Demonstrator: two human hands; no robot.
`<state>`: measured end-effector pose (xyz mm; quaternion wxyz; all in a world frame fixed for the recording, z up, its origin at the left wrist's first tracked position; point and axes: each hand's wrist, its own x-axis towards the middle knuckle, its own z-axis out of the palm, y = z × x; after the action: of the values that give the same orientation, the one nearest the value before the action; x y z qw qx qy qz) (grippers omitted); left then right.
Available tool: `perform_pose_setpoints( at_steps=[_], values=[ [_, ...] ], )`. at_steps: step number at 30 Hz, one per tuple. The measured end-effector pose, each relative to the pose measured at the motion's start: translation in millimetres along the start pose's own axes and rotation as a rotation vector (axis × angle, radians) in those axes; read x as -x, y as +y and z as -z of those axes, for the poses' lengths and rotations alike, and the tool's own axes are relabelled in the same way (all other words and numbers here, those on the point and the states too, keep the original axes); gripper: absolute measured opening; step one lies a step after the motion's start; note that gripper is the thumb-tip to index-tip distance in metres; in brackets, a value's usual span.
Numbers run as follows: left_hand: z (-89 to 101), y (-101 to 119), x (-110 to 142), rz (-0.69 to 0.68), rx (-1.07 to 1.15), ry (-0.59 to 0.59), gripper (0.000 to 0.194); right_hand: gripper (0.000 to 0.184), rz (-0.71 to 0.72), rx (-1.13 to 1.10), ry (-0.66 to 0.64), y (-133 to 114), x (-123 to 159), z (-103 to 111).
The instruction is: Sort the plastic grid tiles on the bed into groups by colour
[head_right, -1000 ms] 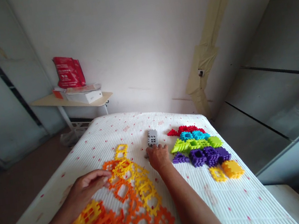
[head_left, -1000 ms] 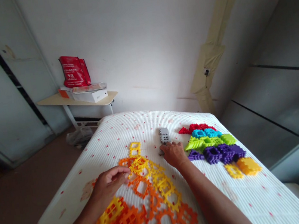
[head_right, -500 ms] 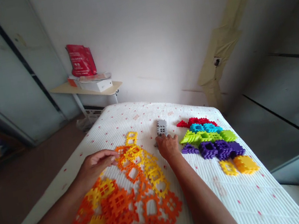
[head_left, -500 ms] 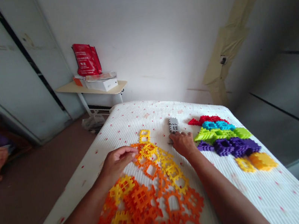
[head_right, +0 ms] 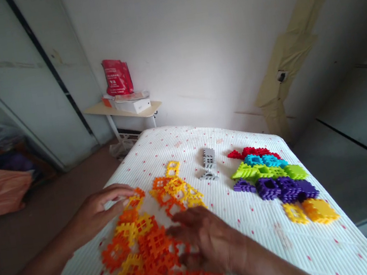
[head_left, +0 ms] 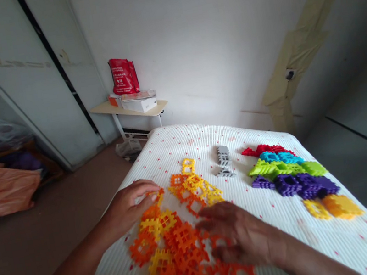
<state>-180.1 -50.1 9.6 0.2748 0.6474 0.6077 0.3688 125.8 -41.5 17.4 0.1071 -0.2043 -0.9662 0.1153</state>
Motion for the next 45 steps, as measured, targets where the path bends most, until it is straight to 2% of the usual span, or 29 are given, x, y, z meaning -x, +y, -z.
perform_pose_setpoints(
  at_steps=[2,4,6,8,11,15,22,26,29,31,34,35,37,40,42,45],
  values=[
    [1.9,-30.1,18.7,0.012,-0.109,0.081,0.031,0.046,0.172,0.047,-0.002,-17.1,18.6,-20.2],
    [-2.0,-60.8,39.2,0.028,-0.161,0.152,0.038,0.04,0.287,0.141,0.042,-27.8,31.7,-45.0],
    [-11.5,-83.2,58.8,0.073,-0.177,0.221,0.045,0.039,0.296,0.213,0.094,-33.6,36.3,-68.7],
    [-25.2,-92.9,74.4,0.09,-0.191,0.24,0.048,0.039,0.315,0.262,0.144,-37.0,33.5,-86.8],
    [-48.2,-88.3,87.2,0.055,-0.172,0.211,0.048,0.037,0.358,0.345,0.225,-41.0,22.8,-101.0],
    [-72.4,-69.1,87.1,0.03,-0.109,0.223,0.045,0.035,0.244,0.412,0.296,-41.3,10.5,-104.1],
    [-91.6,-29.5,77.7,0.113,0.182,0.197,0.046,0.036,-0.007,0.4,0.246,-17.0,-9.8,-85.5],
    [-96.9,-15.7,76.6,0.124,0.308,0.203,0.048,0.033,-0.14,0.341,0.337,-3.5,-17.6,-70.8],
    [-92.8,-17.3,73.6,0.161,0.368,0.298,0.048,0.032,-0.211,0.254,0.414,4.0,-6.0,-61.1],
    [-86.5,-22.7,71.6,0.193,0.416,0.388,0.048,0.035,-0.215,0.203,0.415,7.7,13.2,-56.8],
    [-75.7,-32.5,75.3,0.206,0.479,0.472,0.048,0.055,-0.184,0.159,0.365,9.9,54.7,-57.5],
    [-72.4,-35.7,79.7,0.197,0.465,0.466,0.049,0.067,-0.176,0.155,0.349,9.5,70.0,-59.7],
    [-66.4,-41.8,93.6,0.149,0.356,0.378,0.05,0.084,-0.159,0.17,0.318,7.7,98.8,-66.3],
    [-59.6,-50.5,122.0,-0.071,0.061,0.142,0.065,0.091,-0.193,0.206,0.272,4.7,128.5,-76.8],
    [-57.0,-54.9,138.8,-0.232,-0.18,-0.003,0.084,0.092,-0.231,0.231,0.272,4.4,135.4,-81.9],
    [-57.5,-56.7,150.6,-0.305,-0.485,-0.106,0.1,0.092,-0.239,0.27,0.311,7.3,129.0,-87.2]
  ],
)
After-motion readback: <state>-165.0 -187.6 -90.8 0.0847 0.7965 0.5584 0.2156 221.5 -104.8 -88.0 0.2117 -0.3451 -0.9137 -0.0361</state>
